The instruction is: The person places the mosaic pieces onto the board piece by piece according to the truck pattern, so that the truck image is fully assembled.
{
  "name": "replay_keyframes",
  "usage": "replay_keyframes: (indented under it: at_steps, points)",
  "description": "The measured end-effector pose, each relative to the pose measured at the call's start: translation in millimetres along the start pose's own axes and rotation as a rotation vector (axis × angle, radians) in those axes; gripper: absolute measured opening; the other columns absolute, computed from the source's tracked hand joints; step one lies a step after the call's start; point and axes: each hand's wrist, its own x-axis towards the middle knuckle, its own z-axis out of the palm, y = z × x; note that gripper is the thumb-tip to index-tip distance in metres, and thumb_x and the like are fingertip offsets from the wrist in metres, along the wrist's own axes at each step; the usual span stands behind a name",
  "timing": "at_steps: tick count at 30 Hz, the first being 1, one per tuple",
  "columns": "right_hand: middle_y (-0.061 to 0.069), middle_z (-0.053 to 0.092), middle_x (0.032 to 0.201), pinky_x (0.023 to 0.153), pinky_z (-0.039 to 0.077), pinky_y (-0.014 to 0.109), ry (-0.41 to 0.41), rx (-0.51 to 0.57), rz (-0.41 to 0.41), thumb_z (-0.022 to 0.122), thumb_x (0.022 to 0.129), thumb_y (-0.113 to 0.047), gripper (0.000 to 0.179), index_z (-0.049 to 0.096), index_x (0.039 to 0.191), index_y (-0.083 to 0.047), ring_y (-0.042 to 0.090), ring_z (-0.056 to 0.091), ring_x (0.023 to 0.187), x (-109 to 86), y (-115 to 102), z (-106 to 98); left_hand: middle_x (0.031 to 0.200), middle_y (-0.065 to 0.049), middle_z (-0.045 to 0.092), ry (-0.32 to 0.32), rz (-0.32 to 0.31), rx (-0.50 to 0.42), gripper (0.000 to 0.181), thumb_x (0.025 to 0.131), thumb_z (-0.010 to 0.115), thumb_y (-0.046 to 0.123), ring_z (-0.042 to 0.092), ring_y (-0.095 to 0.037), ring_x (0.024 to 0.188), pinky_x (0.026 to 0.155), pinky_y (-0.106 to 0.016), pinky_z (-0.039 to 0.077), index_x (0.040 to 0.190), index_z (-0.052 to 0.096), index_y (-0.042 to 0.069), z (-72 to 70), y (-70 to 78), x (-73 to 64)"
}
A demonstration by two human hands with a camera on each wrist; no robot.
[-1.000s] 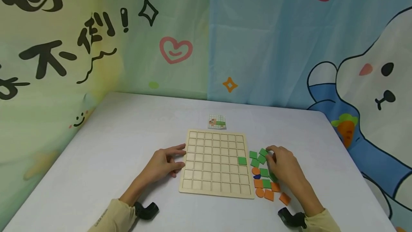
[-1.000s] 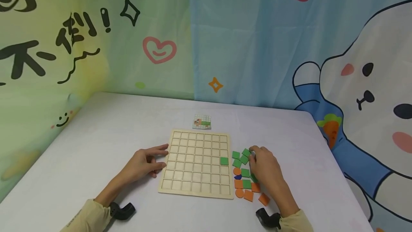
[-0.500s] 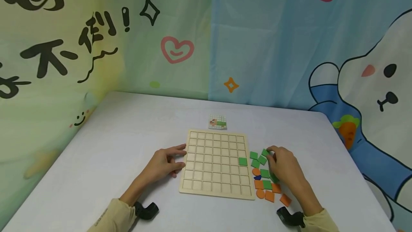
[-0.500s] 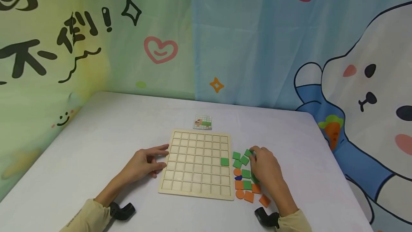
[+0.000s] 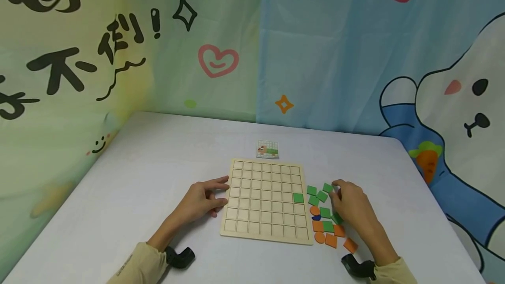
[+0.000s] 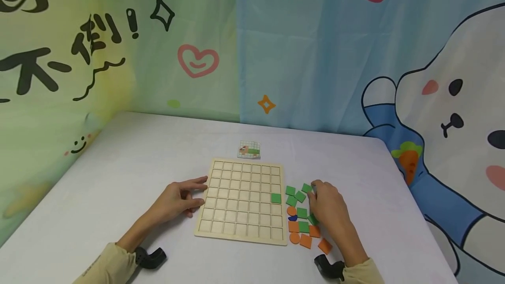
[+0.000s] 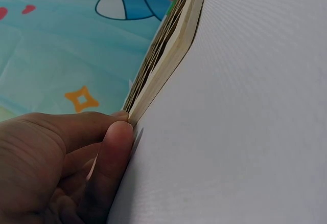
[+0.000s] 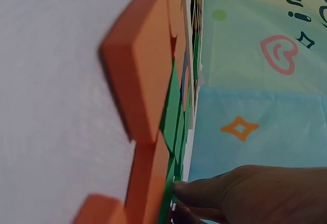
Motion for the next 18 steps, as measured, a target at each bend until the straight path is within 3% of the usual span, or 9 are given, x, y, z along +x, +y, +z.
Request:
replay_keyframes:
  at_steps: [18]
  points:
    - [0.024, 0.070, 0.100, 0.066, 0.057, 0.034, 0.003, 0.002, -0.003, 0.068, 0.101, -0.011, 0.038, 0.064, 0.131, 0.012, 0.026, 0.060, 0.080, -2.9, 0.7, -0.7, 0.161, -0.010, 0.054, 0.005, 0.003, 0.011, 0.046, 0.091, 0.081, 0.006, 0.064, -0.011, 0.059, 0.052, -0.027, 0.060, 0.135, 0.070, -0.003, 0.3, -0.1, -0.1]
